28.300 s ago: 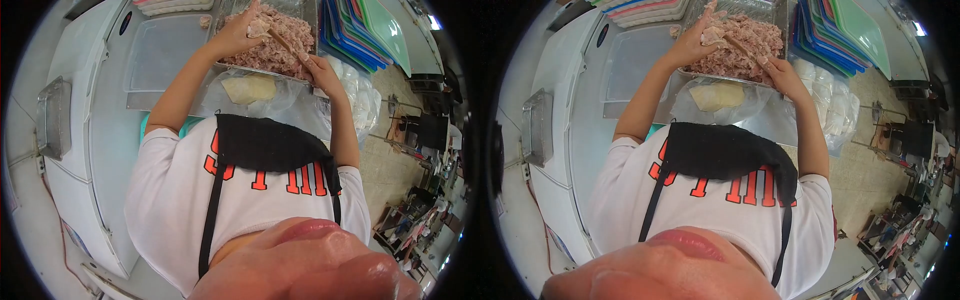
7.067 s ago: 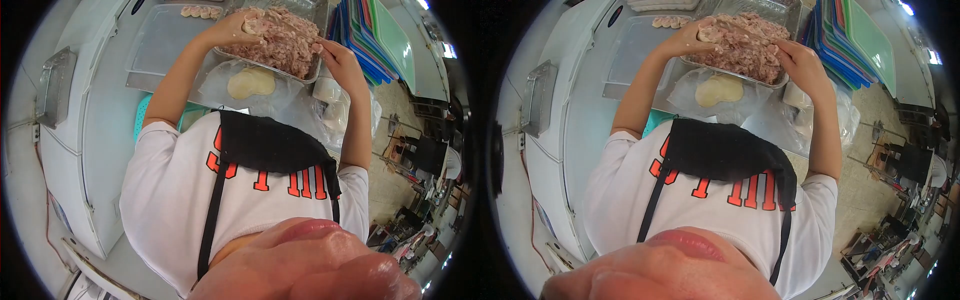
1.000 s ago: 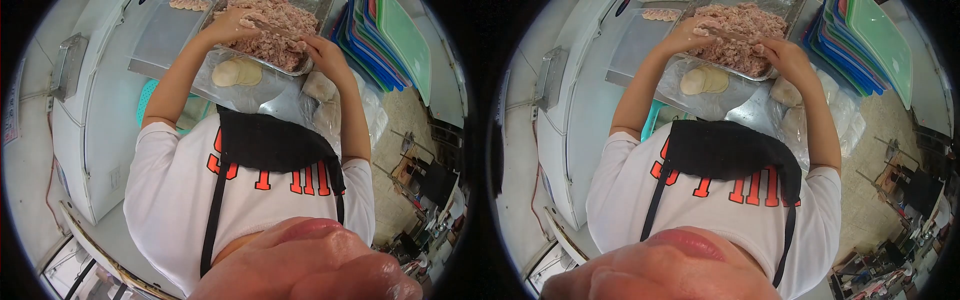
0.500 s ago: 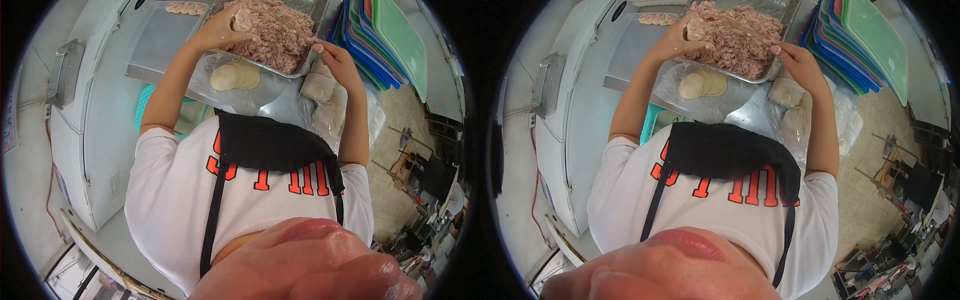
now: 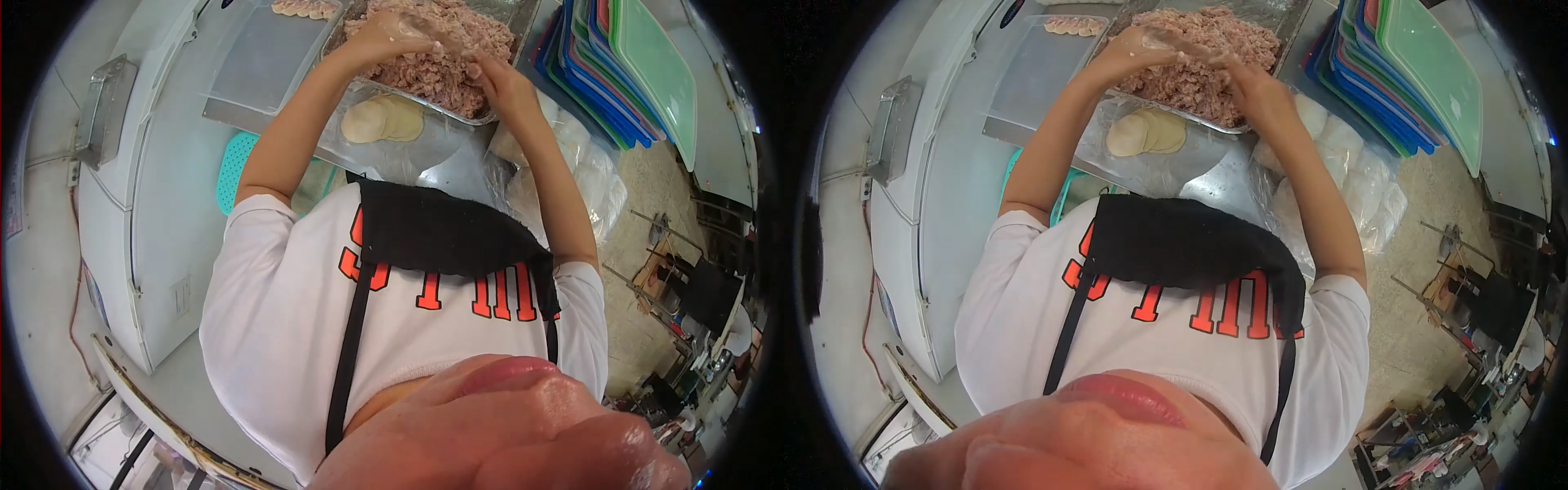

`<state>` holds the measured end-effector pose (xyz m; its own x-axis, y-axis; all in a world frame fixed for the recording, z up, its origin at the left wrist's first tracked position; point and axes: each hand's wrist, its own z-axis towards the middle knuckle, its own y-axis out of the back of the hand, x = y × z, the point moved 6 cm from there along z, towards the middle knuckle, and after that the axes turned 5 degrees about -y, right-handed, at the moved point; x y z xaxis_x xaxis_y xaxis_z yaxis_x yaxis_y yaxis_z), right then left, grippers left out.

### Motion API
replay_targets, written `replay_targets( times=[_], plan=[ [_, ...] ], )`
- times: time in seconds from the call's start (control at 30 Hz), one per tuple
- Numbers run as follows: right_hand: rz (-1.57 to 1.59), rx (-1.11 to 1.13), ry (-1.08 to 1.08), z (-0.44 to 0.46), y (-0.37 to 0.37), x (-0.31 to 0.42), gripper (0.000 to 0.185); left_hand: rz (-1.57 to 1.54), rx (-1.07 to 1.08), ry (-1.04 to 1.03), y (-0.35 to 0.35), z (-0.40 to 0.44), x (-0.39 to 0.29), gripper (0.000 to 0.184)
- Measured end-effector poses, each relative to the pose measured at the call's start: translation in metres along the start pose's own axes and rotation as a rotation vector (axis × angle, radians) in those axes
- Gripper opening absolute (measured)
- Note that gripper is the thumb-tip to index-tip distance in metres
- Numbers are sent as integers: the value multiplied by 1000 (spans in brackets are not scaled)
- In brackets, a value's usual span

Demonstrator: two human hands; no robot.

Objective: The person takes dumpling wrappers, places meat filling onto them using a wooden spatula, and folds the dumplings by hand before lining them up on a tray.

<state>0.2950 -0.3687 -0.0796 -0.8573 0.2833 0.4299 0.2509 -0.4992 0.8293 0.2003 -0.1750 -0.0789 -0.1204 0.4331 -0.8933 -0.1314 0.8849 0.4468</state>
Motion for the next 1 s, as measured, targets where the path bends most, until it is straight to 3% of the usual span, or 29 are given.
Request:
replay_targets(
  times=[0.03, 0.13, 0.23, 0.27, 0.4, 0.5, 0.53, 0.63, 0.73, 0.83, 0.9, 1.0],
  plan=[
    [-68, 109, -95, -4, 1, -12, 30, -5, 36, -49, -4, 2, 0, 53],
    [-180, 321, -275, -7, 14, -34, 31, 92, -159, -232, 10, -20, -13, 61],
    [275, 207, -340, -13, 44, -36, 37, 358, -306, -497, 21, -36, -41, 63],
    [414, 289, -438, -12, 58, -17, 40, 347, -291, -515, 22, -36, -49, 61],
    [493, 237, -124, -12, 56, 45, 33, 312, -141, -492, 15, -31, -48, 60],
    [329, 242, -67, -3, 56, 41, 30, 298, -81, -420, 10, -23, -43, 61],
    [78, 83, -11, -1, 70, 44, 25, 297, -84, -394, 13, -21, -42, 60],
    [-40, -30, 5, -8, 71, 73, 24, 40, -160, -356, 23, -19, -15, 63],
    [-140, 48, -85, -1, 77, 72, 26, 160, 9, -379, 27, -25, -44, 57],
    [26, 62, -155, 7, 94, 73, 28, 326, -257, -442, 46, -39, -36, 67],
    [165, 56, -206, 9, 100, 86, 30, 354, -241, -454, 56, -38, -33, 64],
    [132, 149, -181, 19, 69, 112, 30, 305, -206, -493, 70, -49, -46, 55]
  ],
)
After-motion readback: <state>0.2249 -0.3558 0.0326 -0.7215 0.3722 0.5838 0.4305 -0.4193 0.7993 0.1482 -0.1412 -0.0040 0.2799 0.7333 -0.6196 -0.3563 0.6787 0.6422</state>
